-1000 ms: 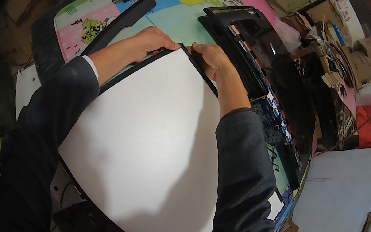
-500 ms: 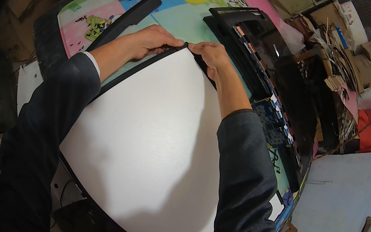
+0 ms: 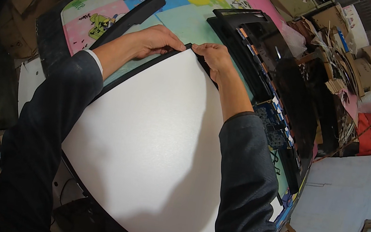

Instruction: The person attaches a black plastic bezel to the edges of a white monitor panel, pressing it into place along the top, sides, and bottom. The person works on the floor in a cluttered room with cardboard boxes and electronic parts nearby.

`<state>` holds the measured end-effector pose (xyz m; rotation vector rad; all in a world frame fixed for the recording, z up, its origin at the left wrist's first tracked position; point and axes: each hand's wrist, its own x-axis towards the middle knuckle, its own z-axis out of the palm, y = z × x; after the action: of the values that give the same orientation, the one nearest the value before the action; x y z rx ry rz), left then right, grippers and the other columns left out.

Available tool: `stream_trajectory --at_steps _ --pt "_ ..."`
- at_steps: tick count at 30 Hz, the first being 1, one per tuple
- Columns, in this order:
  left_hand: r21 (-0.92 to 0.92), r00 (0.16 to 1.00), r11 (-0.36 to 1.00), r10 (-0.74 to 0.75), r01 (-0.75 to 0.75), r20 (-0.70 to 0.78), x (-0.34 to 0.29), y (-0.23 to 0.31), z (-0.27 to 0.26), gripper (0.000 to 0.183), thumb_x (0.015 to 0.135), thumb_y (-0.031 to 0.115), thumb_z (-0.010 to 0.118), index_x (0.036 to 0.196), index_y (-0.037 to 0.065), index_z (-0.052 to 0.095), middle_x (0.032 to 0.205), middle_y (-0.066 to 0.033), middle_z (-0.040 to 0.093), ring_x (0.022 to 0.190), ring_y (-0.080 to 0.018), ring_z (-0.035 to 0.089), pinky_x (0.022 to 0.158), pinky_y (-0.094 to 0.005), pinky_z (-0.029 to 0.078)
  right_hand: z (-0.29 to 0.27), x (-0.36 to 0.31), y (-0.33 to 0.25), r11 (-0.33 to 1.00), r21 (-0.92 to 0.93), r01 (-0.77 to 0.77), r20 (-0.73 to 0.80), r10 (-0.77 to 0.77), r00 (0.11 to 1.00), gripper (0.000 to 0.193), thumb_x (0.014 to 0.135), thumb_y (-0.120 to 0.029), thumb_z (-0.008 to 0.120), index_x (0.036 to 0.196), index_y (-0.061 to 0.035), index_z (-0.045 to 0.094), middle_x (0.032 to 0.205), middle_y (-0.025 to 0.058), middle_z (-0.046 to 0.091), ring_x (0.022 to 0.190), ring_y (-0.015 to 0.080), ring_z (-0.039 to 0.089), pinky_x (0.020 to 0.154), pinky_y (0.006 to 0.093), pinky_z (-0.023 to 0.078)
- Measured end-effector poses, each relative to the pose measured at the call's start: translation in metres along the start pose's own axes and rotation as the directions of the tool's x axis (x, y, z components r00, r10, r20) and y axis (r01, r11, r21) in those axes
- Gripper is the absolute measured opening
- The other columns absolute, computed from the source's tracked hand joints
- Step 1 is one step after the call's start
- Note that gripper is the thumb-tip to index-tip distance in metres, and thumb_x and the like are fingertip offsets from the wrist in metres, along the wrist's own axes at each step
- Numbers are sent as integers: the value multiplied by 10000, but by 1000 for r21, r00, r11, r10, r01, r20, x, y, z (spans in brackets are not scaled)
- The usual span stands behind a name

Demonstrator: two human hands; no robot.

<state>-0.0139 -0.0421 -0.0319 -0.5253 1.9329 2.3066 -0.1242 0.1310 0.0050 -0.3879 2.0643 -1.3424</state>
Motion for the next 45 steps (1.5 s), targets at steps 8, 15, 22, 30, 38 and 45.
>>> stream_trajectory --at_steps 8,15,22,30,38,45 --pt "-58 993 997 52 -59 -104 5 -4 5 160 758 86 816 719 18 677 669 -48 617 559 -122 504 498 -283 368 8 -6 -7 997 62 -45 -6 45 999 187 871 -131 759 923 43 717 975 157 698 901 215 641 786 365 521" --pt "-31 992 997 70 -74 -108 0 -2 9 164 764 77 806 702 19 666 652 -51 606 546 -121 491 492 -292 348 13 -3 -3 996 16 83 -88 -81 993 149 845 -75 764 809 61 712 819 148 689 734 226 642 654 375 524" --pt "32 996 998 53 -51 -76 5 -5 2 123 806 140 780 863 36 746 704 3 639 571 -61 499 494 -211 385 16 -4 -8 999 33 -1 -89 4 996 164 866 -103 741 820 47 697 844 149 682 746 232 641 650 386 525" --pt "-24 998 999 23 -25 -64 9 -6 2 120 796 124 792 867 37 751 736 -5 666 603 -62 538 536 -198 425 4 13 -2 996 -26 -89 -76 87 993 185 939 -176 686 983 4 691 943 105 697 808 200 663 698 346 556" --pt "-24 995 1000 -14 12 -101 -1 0 5 137 793 118 800 891 36 751 764 -12 684 615 -67 570 557 -201 448 9 7 -4 998 -66 1 -46 -4 999 245 921 -199 718 974 38 682 1074 181 666 978 244 629 826 358 504" --pt "-82 999 997 -7 2 -53 3 -2 3 133 805 114 793 884 31 726 780 -28 680 651 -94 591 586 -226 463 9 5 -8 991 -135 -13 -37 8 999 250 923 -215 721 930 30 675 897 110 674 776 191 637 671 349 545"
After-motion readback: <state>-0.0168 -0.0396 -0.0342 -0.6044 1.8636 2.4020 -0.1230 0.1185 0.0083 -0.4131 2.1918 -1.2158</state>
